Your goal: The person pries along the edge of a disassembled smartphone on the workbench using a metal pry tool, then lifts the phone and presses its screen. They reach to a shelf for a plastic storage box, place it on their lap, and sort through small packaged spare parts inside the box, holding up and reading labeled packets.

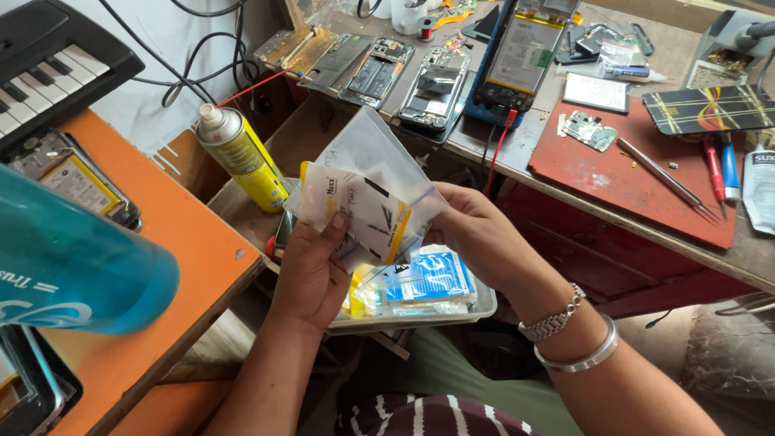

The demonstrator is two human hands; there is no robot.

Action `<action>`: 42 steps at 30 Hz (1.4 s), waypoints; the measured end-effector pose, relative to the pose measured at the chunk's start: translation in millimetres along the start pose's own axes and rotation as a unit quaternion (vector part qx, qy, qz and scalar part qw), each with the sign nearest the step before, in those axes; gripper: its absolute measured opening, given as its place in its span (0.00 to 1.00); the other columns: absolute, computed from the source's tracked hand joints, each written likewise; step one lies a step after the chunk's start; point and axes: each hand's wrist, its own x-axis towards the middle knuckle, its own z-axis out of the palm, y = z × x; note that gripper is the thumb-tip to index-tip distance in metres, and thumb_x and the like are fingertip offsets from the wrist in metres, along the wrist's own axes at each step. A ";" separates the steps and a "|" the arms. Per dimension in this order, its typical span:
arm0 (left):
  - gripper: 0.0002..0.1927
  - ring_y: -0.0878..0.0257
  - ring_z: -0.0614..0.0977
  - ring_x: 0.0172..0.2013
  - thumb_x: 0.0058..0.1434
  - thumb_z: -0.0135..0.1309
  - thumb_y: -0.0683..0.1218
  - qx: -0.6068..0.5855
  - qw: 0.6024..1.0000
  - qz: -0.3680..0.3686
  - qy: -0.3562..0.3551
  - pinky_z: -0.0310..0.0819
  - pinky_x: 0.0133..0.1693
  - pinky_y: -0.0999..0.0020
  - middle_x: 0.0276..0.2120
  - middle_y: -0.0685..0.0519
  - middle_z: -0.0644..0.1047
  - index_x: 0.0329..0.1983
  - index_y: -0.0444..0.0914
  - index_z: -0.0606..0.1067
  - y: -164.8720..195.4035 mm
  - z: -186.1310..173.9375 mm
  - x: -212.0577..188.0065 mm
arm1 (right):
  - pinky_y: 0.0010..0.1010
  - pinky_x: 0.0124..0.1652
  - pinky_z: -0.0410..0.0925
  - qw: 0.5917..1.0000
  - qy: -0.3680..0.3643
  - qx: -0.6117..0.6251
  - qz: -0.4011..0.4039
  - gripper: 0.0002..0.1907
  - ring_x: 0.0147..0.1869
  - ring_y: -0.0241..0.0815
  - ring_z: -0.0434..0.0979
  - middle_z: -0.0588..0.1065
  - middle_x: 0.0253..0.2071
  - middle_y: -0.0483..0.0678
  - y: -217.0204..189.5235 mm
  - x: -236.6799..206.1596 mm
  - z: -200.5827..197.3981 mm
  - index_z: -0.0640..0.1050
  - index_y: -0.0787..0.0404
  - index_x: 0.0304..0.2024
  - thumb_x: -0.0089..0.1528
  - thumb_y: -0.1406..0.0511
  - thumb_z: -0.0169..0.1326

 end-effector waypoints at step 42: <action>0.20 0.59 0.78 0.59 0.70 0.56 0.44 -0.044 0.995 0.089 -0.010 0.72 0.63 0.57 0.57 0.51 0.78 0.63 0.37 0.70 11.8 -18.2 -2.4 | 0.35 0.52 0.77 0.983 0.014 -0.143 0.116 0.12 0.50 0.43 0.84 0.78 0.43 0.50 -0.2 -28.3 -12.0 0.77 0.70 0.47 0.64 0.71 0.47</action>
